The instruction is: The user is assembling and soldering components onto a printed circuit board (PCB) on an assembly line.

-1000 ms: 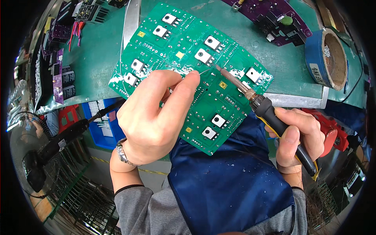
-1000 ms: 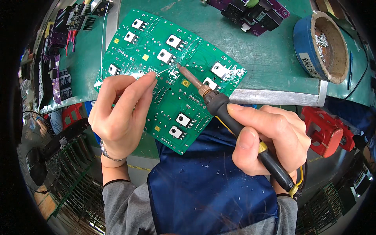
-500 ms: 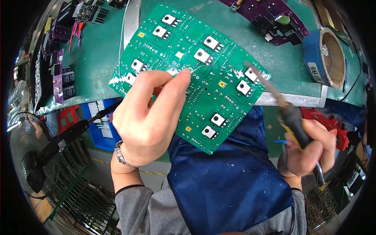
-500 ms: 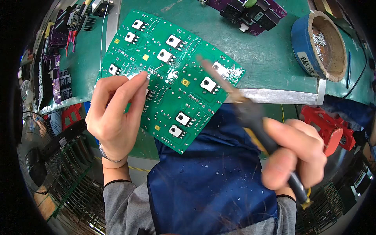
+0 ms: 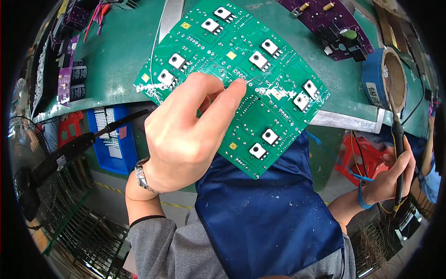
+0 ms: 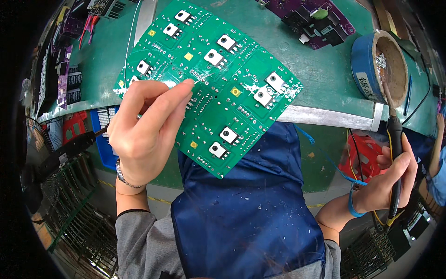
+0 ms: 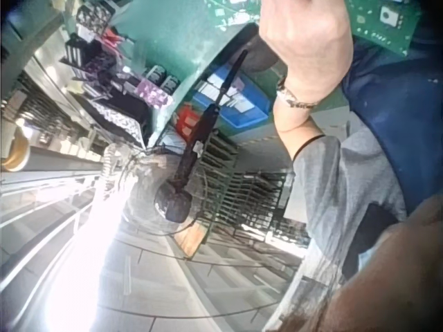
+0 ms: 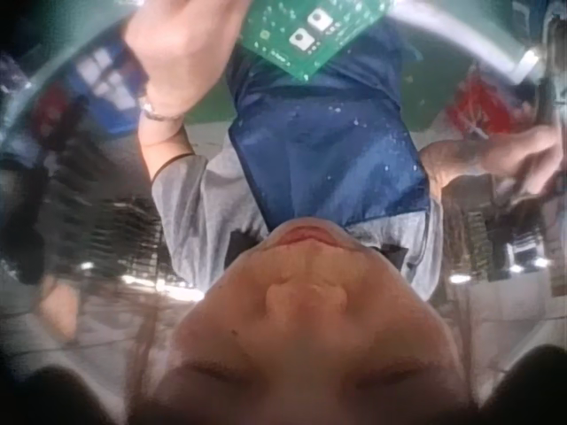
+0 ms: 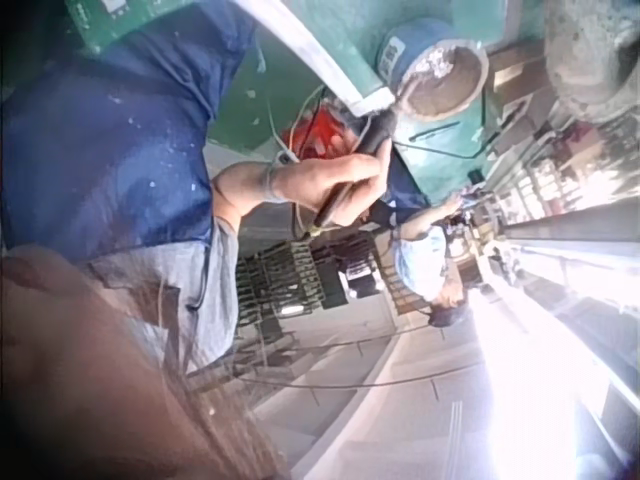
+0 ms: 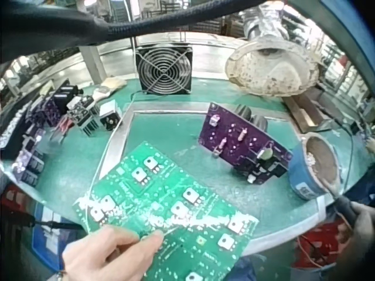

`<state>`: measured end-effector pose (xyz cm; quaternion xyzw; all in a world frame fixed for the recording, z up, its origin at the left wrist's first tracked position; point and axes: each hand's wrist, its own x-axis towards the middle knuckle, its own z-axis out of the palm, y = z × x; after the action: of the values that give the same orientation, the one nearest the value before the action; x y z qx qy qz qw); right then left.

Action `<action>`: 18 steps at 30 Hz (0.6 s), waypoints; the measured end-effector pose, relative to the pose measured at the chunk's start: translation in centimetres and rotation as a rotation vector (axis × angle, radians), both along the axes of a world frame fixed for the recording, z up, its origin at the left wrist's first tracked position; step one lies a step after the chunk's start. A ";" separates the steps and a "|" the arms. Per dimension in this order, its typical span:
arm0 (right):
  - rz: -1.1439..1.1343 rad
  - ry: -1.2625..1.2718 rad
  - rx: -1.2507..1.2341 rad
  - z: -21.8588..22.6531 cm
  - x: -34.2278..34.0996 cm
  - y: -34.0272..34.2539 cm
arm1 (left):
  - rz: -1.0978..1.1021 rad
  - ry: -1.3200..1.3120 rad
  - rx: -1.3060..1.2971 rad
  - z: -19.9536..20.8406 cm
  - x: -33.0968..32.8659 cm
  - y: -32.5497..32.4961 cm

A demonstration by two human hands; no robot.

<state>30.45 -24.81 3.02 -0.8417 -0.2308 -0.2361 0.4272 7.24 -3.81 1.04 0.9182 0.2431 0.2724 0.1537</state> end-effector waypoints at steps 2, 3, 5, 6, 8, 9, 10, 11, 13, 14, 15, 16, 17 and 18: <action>-0.016 0.036 0.027 -0.1 0.3 -0.3 | 0.004 -0.019 0.005 -0.2 -0.2 0.0; 0.009 0.033 -0.001 0.2 0.2 -0.5 | -0.003 -0.030 0.008 -0.2 -0.2 0.0; 0.019 0.016 -0.024 0.6 0.0 -0.8 | -0.007 -0.044 0.010 -0.3 -0.3 -0.1; 0.024 0.006 -0.044 0.8 0.1 -0.7 | -0.005 -0.037 0.000 -0.1 -0.3 -0.1; 0.020 -0.071 0.114 1.1 -0.2 -0.3 | 0.001 -0.030 -0.010 0.1 -0.4 0.0; 0.040 -0.079 0.143 1.1 -0.5 -0.2 | 0.012 -0.035 -0.013 0.2 -0.6 -0.1; 0.060 -0.086 0.171 1.1 -1.1 0.1 | 0.024 -0.039 -0.015 0.2 -0.7 -0.1; 0.051 -0.071 0.175 1.1 -1.8 0.4 | 0.024 -0.040 -0.014 0.5 -0.9 -0.3; 0.018 -0.061 0.182 0.7 -3.3 1.3 | 0.083 -0.054 -0.015 0.9 -0.7 -0.3; 0.064 -0.014 0.230 0.5 -3.9 1.8 | 0.077 -0.057 -0.016 0.8 -0.6 -0.2; 0.191 0.041 0.218 0.2 -4.5 1.8 | 0.053 -0.065 0.006 0.7 -0.6 -0.2; 0.316 0.096 0.206 0.0 -4.9 1.7 | 0.026 -0.073 0.028 0.5 -0.7 -0.1; 0.445 0.197 0.162 0.1 -5.2 1.7 | -0.001 -0.063 0.017 0.3 -0.6 -0.2; 0.435 0.150 0.090 -0.1 -5.9 2.6 | 0.002 -0.064 0.019 0.0 -0.5 -0.2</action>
<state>24.53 -22.25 2.88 -0.7674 -0.3637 -0.0851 0.5211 6.74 -4.00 1.08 0.9101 0.2363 0.3043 0.1525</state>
